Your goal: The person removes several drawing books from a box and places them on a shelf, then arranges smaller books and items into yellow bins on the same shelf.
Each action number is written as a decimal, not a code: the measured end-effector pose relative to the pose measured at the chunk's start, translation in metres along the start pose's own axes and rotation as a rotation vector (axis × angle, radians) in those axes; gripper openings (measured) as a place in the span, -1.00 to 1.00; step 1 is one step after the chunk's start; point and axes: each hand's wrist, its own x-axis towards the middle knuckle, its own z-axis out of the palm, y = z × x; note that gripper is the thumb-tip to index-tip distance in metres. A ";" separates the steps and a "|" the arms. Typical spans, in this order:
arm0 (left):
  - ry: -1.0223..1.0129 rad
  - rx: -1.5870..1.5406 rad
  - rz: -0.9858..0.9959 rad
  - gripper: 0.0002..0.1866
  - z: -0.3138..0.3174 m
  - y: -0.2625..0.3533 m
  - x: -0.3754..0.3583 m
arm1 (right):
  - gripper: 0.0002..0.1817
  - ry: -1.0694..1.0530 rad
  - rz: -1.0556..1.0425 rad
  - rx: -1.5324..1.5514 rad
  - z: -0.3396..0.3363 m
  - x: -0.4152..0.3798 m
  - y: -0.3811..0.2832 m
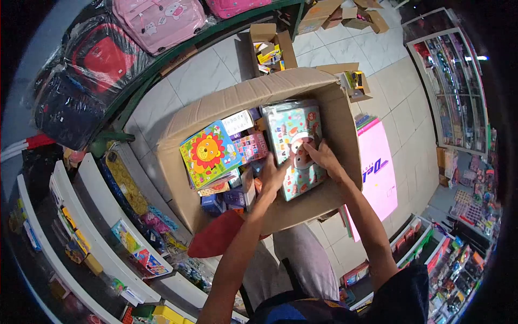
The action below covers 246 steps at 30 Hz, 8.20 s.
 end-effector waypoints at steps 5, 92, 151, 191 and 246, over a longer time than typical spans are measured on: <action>0.028 0.168 0.180 -0.17 0.014 -0.018 0.007 | -0.27 -0.090 0.045 0.189 -0.010 -0.007 0.001; 1.246 0.551 -0.135 -0.10 -0.606 -0.405 -0.253 | -0.35 -0.917 -0.410 0.424 0.942 -0.061 -0.190; 0.519 0.679 0.159 -0.50 -0.398 -0.306 -0.266 | -0.76 -0.130 -0.596 -0.237 0.303 -0.347 -0.065; 0.235 0.357 0.350 -0.72 -0.240 -0.087 -0.225 | -0.41 0.728 0.626 1.419 0.123 0.007 0.053; 0.036 -1.243 0.693 -0.64 -0.274 0.049 -0.327 | -0.46 -0.278 -1.085 -0.246 0.095 -0.438 -0.351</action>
